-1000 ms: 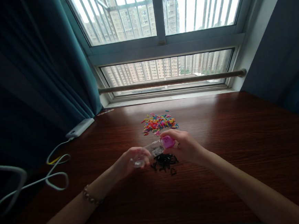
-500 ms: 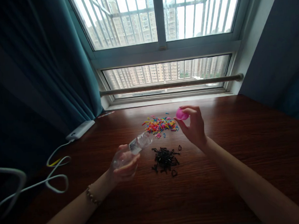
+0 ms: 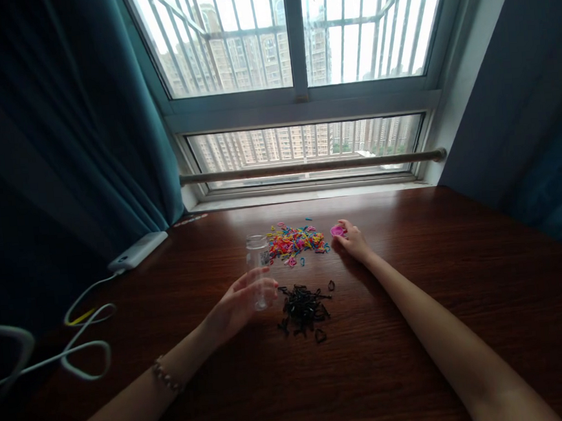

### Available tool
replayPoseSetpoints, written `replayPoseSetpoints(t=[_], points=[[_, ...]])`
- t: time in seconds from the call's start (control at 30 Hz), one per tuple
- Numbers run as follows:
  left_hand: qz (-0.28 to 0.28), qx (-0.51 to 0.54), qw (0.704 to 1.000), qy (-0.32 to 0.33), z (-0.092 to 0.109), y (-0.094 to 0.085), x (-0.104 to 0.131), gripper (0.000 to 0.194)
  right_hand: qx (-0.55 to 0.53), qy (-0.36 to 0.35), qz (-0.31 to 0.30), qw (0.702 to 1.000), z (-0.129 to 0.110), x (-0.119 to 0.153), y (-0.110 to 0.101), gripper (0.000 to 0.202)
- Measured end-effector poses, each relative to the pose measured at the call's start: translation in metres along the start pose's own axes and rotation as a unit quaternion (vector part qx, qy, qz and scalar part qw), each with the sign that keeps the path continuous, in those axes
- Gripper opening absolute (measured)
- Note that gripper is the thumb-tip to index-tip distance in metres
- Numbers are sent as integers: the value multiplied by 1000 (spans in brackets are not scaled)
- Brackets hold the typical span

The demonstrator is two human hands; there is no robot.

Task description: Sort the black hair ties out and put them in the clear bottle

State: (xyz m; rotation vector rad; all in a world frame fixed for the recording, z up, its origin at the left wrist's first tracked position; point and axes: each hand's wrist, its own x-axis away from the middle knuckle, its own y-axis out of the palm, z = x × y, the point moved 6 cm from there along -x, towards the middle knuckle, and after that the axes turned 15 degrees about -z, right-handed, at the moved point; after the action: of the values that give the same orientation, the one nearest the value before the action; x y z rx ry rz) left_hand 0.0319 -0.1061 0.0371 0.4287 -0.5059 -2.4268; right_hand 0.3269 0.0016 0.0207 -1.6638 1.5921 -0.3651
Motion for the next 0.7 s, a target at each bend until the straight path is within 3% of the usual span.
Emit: replayPoseSetpoints(t=[0.2,0.27,0.37,0.43,0.5,0.57,0.63,0.7], points=[[33,-32,999,26,3,-4,-3,45,40,-34,-14,999,-6,3,3,47],[61,-59,995,46,6,-6,-3,45,48,-38,40,997,-22,9,-6,47],[114,-106,984,84,10,-10,-3,46,4,-68,124,990,-69,25,-14,36],[138,-139,975,103,11,-12,-2,49,-83,-124,48,988,-114,33,4,30],[146,-179,967,108,10,-12,-1,52,-148,-187,-51,970,-160,45,31,40],[141,-223,958,110,8,-11,-1,51,-180,-208,-86,958,-191,56,53,45],[138,-272,945,120,9,-8,-1,51,-205,-199,-93,954,-202,61,65,37],[141,-335,922,131,12,-4,1,58,-226,-174,-73,956,-194,59,62,34]])
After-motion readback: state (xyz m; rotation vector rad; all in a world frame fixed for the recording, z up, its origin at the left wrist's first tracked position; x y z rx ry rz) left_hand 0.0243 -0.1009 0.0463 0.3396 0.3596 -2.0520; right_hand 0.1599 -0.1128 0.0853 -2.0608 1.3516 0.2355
